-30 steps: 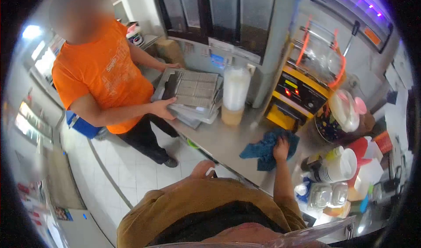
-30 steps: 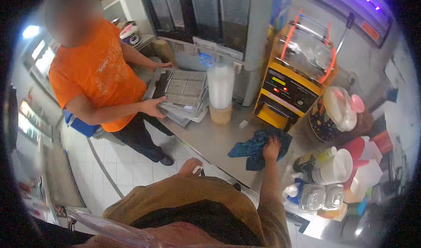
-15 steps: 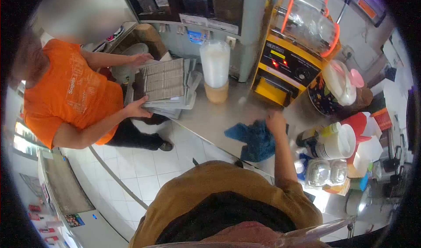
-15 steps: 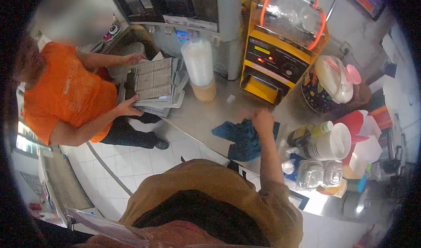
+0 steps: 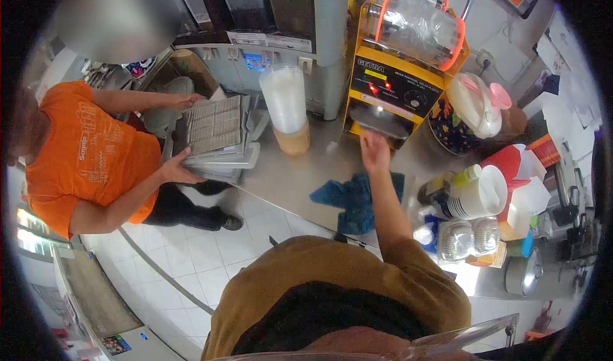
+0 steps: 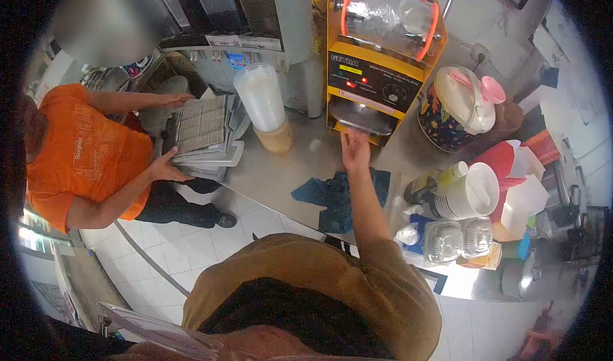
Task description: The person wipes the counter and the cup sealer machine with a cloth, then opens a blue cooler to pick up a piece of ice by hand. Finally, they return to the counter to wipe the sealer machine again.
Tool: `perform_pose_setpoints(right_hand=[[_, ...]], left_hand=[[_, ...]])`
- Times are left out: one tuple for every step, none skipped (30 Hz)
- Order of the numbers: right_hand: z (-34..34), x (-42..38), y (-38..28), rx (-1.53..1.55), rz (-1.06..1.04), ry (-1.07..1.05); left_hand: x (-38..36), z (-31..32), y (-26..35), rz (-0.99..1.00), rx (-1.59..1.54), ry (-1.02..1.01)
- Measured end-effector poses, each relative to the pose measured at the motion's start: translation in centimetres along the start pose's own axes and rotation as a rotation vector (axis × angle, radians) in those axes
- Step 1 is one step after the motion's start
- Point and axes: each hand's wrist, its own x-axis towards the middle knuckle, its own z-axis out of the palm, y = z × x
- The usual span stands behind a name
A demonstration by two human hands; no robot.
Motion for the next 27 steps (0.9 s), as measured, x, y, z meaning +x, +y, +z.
perform_pose_setpoints(right_hand=[[-0.2,-1.2,0.2,-0.138,0.034,-0.052],[-0.6,-2.8,0.4,-0.161,0.008,0.009],[1.2,-6.0,0.9,-0.182,-0.019,0.072],[0.7,-7.9,1.3,-0.157,0.024,0.083],[0.1,-9.6,1.5,-0.131,0.067,0.093],[-0.6,-11.3,1.6,-0.171,0.077,0.081],[-1.1,-12.8,1.7,-0.211,0.087,0.069],[-1.5,-13.7,1.9,-0.252,0.097,0.059],[-0.7,-14.5,2.1,-0.236,0.085,0.066],[0.8,-15.6,2.4,-0.221,0.072,0.073],[1.5,-16.2,2.3,-0.205,0.058,0.077],[1.0,-16.1,2.1,-0.259,0.056,0.038],[0.3,-16.0,2.0,-0.313,0.055,0.001],[-0.3,-16.0,1.9,-0.364,0.055,-0.036],[-0.6,-16.2,1.3,-0.848,-0.154,-0.136],[-1.1,-16.6,0.1,-1.329,-0.367,-0.232],[-1.5,-17.1,-0.8,-1.808,-0.579,-0.326],[-2.0,-18.1,-1.8,-1.965,-0.519,-0.397],[-2.1,-18.9,-2.7,-2.117,-0.458,-0.477],[-2.3,-19.4,-3.4,-2.264,-0.394,-0.559],[-2.7,-19.7,-4.0,-2.243,-0.327,-0.571],[-3.1,-19.8,-4.6,-2.222,-0.261,-0.584],[-3.5,-20.0,-5.1,-2.199,-0.195,-0.596],[-4.0,-20.2,-5.5,-2.136,-0.209,-0.636],[-4.4,-20.3,-6.0,-2.074,-0.223,-0.675],[-4.9,-20.3,-6.5,-2.014,-0.239,-0.713],[-4.8,-20.6,-6.9,-2.032,-0.239,-0.736]], left_hand=[[0.1,-0.1,-0.1,0.000,0.002,-0.004],[0.2,-0.3,-0.1,-0.001,0.006,-0.007],[0.3,-0.5,0.0,0.001,0.012,-0.012],[0.4,-0.7,0.1,0.007,0.018,-0.020],[0.5,-0.9,0.2,0.009,0.027,-0.027],[0.7,-1.2,0.2,0.010,0.037,-0.035],[0.8,-1.5,0.3,0.017,0.045,-0.043],[0.9,-1.8,0.5,0.023,0.061,-0.057],[1.1,-2.1,0.8,0.034,0.078,-0.073],[1.4,-2.6,1.4,0.046,0.101,-0.089],[1.7,-3.3,1.9,0.064,0.139,-0.116],[2.1,-4.2,2.8,0.101,0.190,-0.154],[2.5,-5.2,4.4,0.157,0.243,-0.190],[2.3,-7.2,8.3,0.265,0.248,-0.185],[2.0,-9.1,12.2,0.362,0.215,-0.152],[1.0,-11.1,17.1,0.474,0.123,-0.084],[0.2,-12.2,22.2,0.610,-0.022,0.035],[-0.6,-13.4,27.4,0.756,-0.145,0.149],[4.1,-12.1,28.5,0.925,-0.338,0.221],[3.2,-13.8,32.6,1.151,0.082,0.577],[2.4,-14.7,35.9,1.143,0.125,0.603],[4.2,-15.0,38.1,1.102,0.149,0.620],[6.3,-15.0,39.8,1.060,0.173,0.637],[7.2,-14.9,41.3,1.022,0.184,0.655],[8.0,-14.7,42.7,0.984,0.193,0.674],[8.8,-14.7,43.9,0.947,0.200,0.693],[11.0,-14.4,44.5,0.943,0.322,0.746]])
